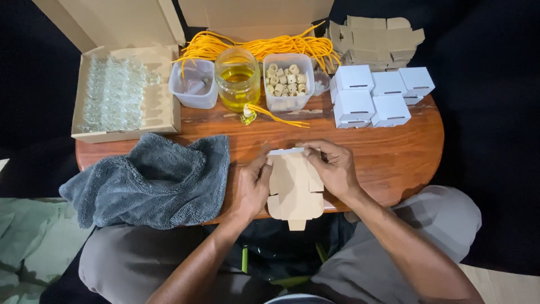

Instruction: Assembling perfume bottle accessories by threading cords through wooden beads and folding small cardboard packaging.

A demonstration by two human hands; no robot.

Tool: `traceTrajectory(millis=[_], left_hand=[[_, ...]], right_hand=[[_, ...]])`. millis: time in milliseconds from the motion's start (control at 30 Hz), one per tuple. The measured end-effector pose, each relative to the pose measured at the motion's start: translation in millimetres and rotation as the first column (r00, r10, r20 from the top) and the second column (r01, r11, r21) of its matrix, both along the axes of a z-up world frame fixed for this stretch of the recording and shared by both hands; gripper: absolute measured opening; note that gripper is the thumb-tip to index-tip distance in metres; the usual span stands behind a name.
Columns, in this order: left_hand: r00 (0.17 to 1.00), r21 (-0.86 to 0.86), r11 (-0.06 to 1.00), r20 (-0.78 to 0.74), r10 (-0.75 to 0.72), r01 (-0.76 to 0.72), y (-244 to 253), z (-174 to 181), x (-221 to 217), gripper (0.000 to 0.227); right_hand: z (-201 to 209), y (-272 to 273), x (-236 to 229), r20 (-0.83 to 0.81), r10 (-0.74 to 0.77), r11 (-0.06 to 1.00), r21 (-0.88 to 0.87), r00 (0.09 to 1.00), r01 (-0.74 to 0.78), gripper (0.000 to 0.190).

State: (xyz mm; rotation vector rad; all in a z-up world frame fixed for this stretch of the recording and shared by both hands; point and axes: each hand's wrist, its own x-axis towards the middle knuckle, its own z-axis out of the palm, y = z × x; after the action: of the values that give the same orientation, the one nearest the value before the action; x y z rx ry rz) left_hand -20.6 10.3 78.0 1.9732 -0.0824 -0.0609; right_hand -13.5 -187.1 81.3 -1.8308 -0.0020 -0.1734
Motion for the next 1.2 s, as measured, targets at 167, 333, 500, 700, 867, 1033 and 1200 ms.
traceTrajectory(millis=[167,333,500,700,867,1033,1200], left_hand=[[0.980,-0.401,0.916,-0.178,-0.091,0.013,-3.0,-3.1,-5.0,0.021],[0.908,-0.558,0.805,-0.415,-0.062,-0.201,-3.2,-14.3,4.4,0.031],[0.927,-0.650,0.740,-0.362,-0.100,-0.174,-0.7,-25.1,9.9,0.035],[0.936,-0.594,0.791,-0.343,-0.083,-0.148,4.4,-21.6,3.5,0.033],[0.947,-0.570,0.813,-0.310,-0.077,-0.121,4.6,-34.1,9.6,0.032],[0.951,-0.525,0.844,-0.303,-0.065,-0.110,2.6,0.8,0.6,0.030],[0.909,-0.545,0.808,-0.415,-0.030,-0.222,1.4,-19.1,3.9,0.028]], right_hand=[[1.7,-2.0,2.9,0.047,0.030,0.999,-0.042,0.998,-0.028,0.019],[11.8,-1.0,2.2,0.134,0.072,0.996,-0.056,0.988,-0.065,0.018],[18.4,-4.6,1.7,0.197,0.160,0.985,-0.094,0.967,-0.143,0.023],[3.1,-12.6,3.0,0.207,0.270,0.963,-0.067,0.940,-0.261,0.036],[1.8,-11.4,1.8,0.086,0.253,0.967,-0.048,0.964,-0.249,0.025],[10.9,-5.0,-0.9,-0.139,0.198,0.980,0.031,0.970,-0.196,0.024],[14.0,-5.0,2.9,-0.105,0.210,0.974,-0.065,0.972,-0.218,0.021]])
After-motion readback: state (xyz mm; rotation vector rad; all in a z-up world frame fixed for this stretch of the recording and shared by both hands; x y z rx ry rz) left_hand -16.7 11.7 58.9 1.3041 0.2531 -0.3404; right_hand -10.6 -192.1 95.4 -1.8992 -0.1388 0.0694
